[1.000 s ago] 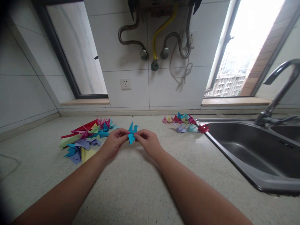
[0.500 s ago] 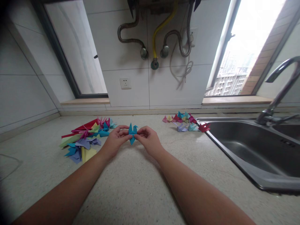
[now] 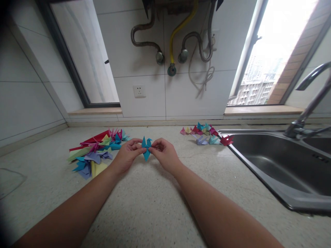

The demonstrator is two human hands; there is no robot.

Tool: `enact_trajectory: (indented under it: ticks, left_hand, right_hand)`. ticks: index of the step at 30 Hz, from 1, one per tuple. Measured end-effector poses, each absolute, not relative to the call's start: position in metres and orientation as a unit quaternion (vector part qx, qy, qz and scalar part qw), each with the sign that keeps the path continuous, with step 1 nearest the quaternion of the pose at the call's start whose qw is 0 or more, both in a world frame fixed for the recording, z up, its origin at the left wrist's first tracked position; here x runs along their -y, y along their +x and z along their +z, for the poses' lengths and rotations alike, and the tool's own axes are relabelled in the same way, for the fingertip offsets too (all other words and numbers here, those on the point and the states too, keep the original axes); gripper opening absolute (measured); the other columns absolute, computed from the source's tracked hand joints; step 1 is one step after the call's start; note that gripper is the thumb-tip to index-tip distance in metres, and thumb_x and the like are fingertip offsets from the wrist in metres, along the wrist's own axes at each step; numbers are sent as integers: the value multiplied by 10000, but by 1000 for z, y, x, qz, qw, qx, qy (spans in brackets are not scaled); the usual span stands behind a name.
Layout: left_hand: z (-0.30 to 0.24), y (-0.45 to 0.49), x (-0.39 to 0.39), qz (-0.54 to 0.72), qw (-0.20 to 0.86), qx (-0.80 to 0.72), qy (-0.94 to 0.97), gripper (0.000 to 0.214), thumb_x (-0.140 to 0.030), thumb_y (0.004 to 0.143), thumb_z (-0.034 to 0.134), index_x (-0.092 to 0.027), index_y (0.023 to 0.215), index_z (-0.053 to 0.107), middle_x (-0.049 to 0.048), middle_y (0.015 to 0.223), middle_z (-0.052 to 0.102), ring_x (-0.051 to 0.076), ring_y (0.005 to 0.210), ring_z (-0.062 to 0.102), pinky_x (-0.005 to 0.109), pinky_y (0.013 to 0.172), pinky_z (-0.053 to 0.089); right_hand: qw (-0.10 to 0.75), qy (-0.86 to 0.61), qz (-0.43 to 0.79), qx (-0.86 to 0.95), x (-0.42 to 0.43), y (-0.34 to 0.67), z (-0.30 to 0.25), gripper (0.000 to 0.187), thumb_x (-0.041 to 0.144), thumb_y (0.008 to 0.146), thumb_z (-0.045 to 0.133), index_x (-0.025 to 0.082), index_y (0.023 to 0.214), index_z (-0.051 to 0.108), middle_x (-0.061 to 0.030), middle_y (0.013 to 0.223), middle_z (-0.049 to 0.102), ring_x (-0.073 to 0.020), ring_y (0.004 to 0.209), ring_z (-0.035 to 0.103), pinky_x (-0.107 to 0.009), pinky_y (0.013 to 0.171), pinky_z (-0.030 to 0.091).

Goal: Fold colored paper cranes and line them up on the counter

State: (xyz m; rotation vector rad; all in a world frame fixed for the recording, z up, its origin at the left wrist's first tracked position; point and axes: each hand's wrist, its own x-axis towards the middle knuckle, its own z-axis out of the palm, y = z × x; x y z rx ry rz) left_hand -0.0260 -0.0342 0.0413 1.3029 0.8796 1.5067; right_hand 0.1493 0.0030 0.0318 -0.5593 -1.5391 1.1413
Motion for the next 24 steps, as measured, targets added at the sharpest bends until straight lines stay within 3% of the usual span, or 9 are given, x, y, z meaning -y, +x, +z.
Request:
enact_trajectory:
  ticks: [4, 7, 11, 19, 24]
  left_hand:
    - [41, -27, 34, 614, 463, -350, 535, 386, -219, 688, 838, -182, 1031, 666, -49, 677, 647, 92, 664, 618, 222, 725, 456]
    - [44, -25, 37, 605, 488, -341, 529, 488, -246, 716, 820, -192, 1168, 646, 25, 873, 725, 148, 821, 673, 279, 812, 490]
    - [48, -21, 42, 590, 533, -326, 512, 380, -323, 815, 728, -157, 1152, 675, 115, 1117, 708, 207, 976, 667, 360, 885, 515]
    - [42, -21, 41, 547, 506, -341, 574, 434, -266, 785, 762, -187, 1199, 656, 110, 1074, 725, 216, 937, 686, 404, 906, 514]
    - [39, -28, 35, 530, 437, -372, 624, 428, -247, 762, 772, -198, 1176, 673, 104, 1134, 710, 224, 1011, 665, 396, 933, 502]
  right_hand:
    - [533, -241, 488, 648, -1, 150, 36, 266, 315, 688, 805, 205, 828, 607, 4, 772, 647, -142, 740, 624, -306, 723, 518]
    - [527, -244, 529, 619, 0, 150, 38, 293, 307, 680, 811, 208, 848, 592, 11, 754, 647, -142, 724, 631, -317, 726, 534]
    - [537, -239, 561, 583, -2, 149, 33, 271, 324, 728, 780, 210, 873, 581, 9, 793, 652, -135, 696, 634, -323, 706, 552]
    - [518, -241, 571, 590, -2, 149, 30, 272, 394, 813, 707, 221, 1003, 619, -37, 950, 670, -163, 784, 654, -367, 763, 560]
    - [497, -264, 541, 625, 0, 154, 33, 387, 386, 749, 771, 223, 1067, 622, -45, 968, 682, -165, 806, 652, -372, 809, 539]
